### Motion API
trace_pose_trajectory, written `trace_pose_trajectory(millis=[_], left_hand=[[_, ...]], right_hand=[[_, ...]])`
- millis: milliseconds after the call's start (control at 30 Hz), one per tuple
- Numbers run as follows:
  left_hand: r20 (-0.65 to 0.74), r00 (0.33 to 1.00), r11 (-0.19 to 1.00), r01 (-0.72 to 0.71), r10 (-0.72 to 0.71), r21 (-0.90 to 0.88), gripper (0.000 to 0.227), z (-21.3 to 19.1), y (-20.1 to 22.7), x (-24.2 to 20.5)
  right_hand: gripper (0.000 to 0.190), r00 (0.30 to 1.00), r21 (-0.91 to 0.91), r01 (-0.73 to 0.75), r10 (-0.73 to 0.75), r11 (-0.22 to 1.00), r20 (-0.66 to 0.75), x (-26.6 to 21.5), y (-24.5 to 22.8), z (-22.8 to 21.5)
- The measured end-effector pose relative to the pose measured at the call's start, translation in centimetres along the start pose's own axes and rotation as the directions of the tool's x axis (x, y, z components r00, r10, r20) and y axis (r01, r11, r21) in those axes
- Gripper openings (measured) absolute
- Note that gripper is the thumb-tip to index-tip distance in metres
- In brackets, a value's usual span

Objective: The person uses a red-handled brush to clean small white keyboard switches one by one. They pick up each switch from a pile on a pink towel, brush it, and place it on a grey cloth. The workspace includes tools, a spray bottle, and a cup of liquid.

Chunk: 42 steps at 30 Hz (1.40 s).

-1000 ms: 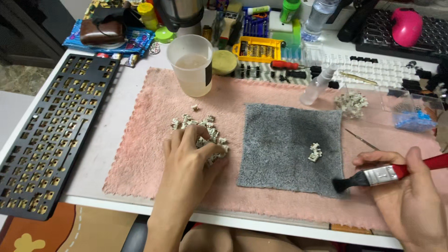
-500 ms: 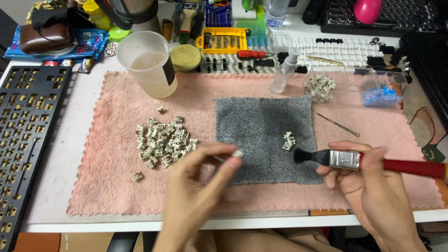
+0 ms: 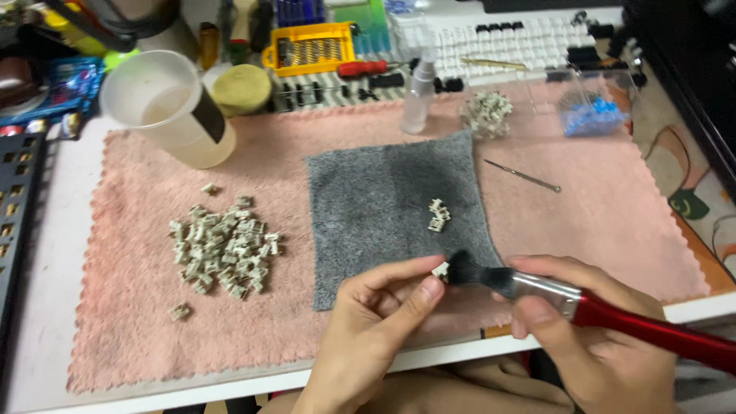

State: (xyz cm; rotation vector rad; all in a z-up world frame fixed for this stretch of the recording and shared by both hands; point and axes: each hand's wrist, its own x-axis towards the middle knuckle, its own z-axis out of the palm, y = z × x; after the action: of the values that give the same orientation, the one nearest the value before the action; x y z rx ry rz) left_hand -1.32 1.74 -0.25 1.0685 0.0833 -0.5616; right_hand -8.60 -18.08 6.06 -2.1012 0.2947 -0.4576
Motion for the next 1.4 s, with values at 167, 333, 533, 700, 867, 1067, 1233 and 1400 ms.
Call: trace_pose_trajectory(millis=[167,333,533,700,867,1067,1233,1400], left_hand=[[0.024,0.957,0.940,-0.289,0.289,0.179,0.025,-0.2,-1.0,0.6],[0.009,0.943,0.890,-0.317,0.333,0.328,0.023,-0.3,-1.1,0.2],[-0.062,0.957,0.922,-0.255,0.284,0.292,0.023,-0.8,-1.4,0.2],[-0.025,0.935,0.890,-0.327,0.353,0.318,0.017,-1.1,-1.6,0.8],[-0.057,0.949,0.900,-0.273,0.310,0.340,0.020,-0.6,-1.5,0.9],[-0.052,0.950,0.907,-0.277,0.308,0.318,0.018,-0.2,-1.7,1.1],[-0.025,0.947,0.881,-0.287,0.319,0.376,0.019,0.1,-1.0,1.1],[-0.047,0.948,0.882,-0.273,0.314,0.384,0.021,0.3,-0.4,1.1]], right_hand=[[0.029,0.958,-0.192,0.269,-0.243,0.944,0.151,0.7,0.9,-0.9],[0.024,0.902,-0.138,0.428,-0.411,0.893,0.136,1.4,0.8,-0.4],[0.023,0.852,0.007,0.486,-0.476,0.874,0.217,1.8,0.7,-0.2],[0.021,0.859,0.013,0.488,-0.483,0.873,0.173,2.1,0.6,0.1],[0.020,0.872,0.013,0.476,-0.473,0.879,0.127,2.5,0.9,0.5],[0.020,0.860,0.012,0.493,-0.489,0.870,0.143,2.8,1.1,0.6],[0.019,0.869,0.011,0.462,-0.455,0.887,0.194,2.8,1.2,0.3],[0.019,0.883,0.008,0.431,-0.424,0.902,0.200,3.2,1.1,0.0]])
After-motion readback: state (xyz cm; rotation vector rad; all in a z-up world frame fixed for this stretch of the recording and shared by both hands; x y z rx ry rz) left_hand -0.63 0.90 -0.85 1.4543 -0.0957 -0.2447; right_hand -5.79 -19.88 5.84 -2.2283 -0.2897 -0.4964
